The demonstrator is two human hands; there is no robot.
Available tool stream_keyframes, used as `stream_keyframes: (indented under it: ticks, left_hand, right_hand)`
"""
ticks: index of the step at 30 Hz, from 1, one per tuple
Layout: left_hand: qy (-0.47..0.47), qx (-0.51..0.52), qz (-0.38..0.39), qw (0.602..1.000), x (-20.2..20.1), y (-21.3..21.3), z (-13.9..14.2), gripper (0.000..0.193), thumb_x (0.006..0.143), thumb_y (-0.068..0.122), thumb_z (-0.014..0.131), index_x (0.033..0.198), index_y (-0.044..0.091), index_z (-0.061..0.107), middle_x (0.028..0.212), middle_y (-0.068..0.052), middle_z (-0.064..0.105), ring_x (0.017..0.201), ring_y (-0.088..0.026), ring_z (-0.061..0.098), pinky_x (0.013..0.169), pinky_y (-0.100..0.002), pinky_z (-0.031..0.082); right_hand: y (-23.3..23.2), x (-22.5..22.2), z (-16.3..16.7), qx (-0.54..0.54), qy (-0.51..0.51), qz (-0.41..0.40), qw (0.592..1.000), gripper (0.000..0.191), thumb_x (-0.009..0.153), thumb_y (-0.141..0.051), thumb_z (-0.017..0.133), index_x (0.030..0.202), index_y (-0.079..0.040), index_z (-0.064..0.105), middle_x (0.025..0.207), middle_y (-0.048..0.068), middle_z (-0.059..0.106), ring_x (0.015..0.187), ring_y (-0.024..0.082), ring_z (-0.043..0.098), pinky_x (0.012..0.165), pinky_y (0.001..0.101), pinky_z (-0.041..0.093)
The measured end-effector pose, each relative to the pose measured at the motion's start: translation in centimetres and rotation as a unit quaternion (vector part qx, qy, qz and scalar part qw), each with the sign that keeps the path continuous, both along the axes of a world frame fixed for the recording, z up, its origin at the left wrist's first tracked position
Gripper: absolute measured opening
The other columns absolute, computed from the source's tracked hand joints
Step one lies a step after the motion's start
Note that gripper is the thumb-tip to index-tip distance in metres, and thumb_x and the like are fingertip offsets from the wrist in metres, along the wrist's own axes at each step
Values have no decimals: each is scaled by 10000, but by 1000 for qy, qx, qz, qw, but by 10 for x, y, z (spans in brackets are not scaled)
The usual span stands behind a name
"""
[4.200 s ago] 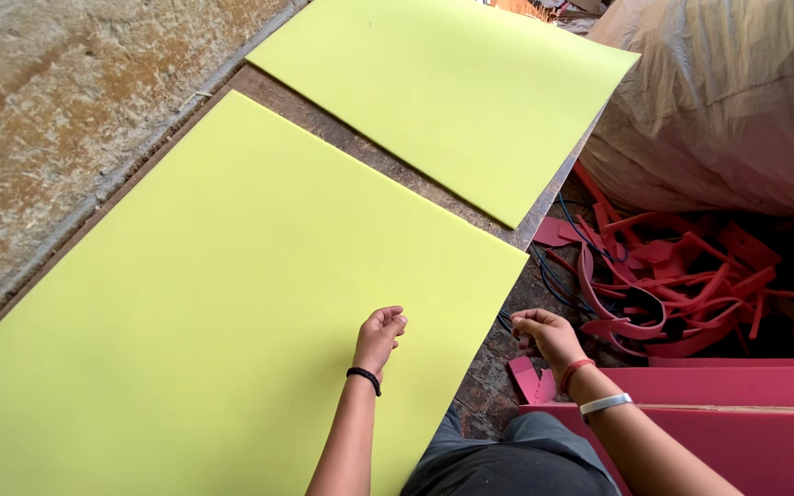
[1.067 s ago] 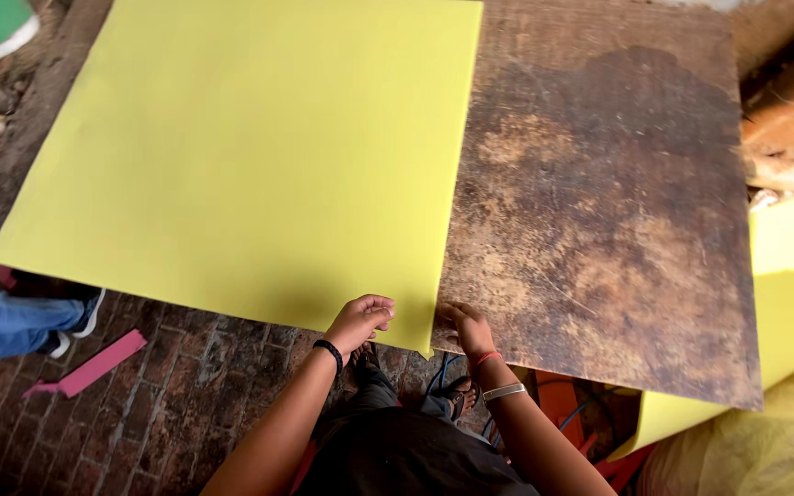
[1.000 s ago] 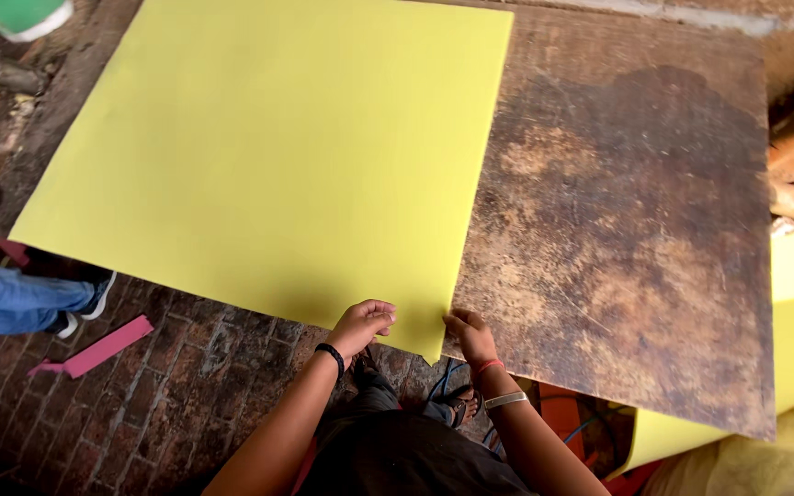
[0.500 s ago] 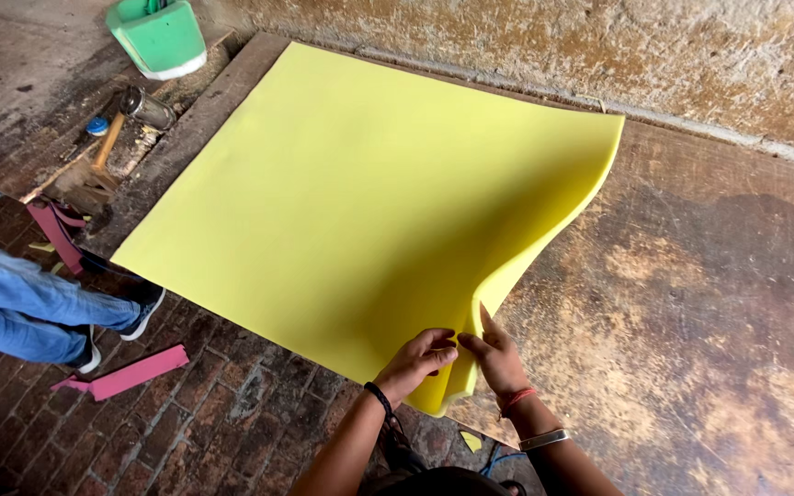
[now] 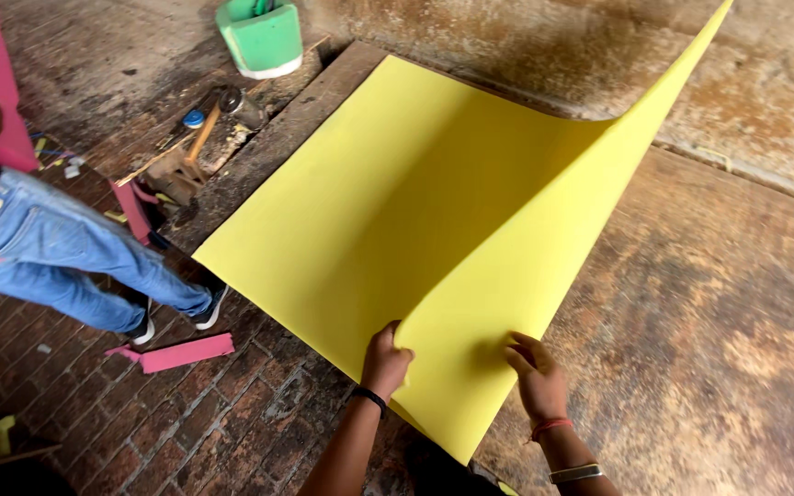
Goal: The person carries folded yellow foam sheets across a workshop and lays them on a work table. They measure a pink foam block with a tape measure, align a wooden straightedge on a yellow foam sheet, and saw the foam along the straightedge with a hand saw, then lift and stack the cut foam pieces.
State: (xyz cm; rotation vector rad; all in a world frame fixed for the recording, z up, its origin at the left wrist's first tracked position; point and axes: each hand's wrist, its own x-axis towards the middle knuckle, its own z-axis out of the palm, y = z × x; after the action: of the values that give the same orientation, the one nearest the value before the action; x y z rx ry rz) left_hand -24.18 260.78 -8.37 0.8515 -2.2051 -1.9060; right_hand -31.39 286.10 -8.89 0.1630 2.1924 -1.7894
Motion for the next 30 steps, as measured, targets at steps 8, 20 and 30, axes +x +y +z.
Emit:
stream_keyframes:
  ticks: [8,20,30]
  left_hand:
    - [15,-199,195,960,-19,-149,15,436,799,-21,548,1186,98,709,1066,-138,769,935,-316,741,802,-416,580]
    - [-52,-183,248,950,-36,-374,21,313,741,41,681,1047,54,746,928,-178,778,796,-361,711,688,-465,542]
    - [-90,-155,92,979,-79,-519,-84,383,748,73,674,1129,82,709,1015,-143,768,942,-355,729,799,-440,561]
  right_hand:
    - [-96,-42,5,106,151,90,979,665,814,-277,776,1446,-259,568,1655,153,304,1502,339,325,1150,481,356]
    - [-281,-62,-14,303,358,220,855,729,773,-450,750,1439,-251,532,1632,65,322,1509,290,275,1188,623,153]
    - [-406,-85,-74,392,252,226,855,672,778,-443,759,1410,-283,597,1623,64,328,1519,278,266,1222,561,144]
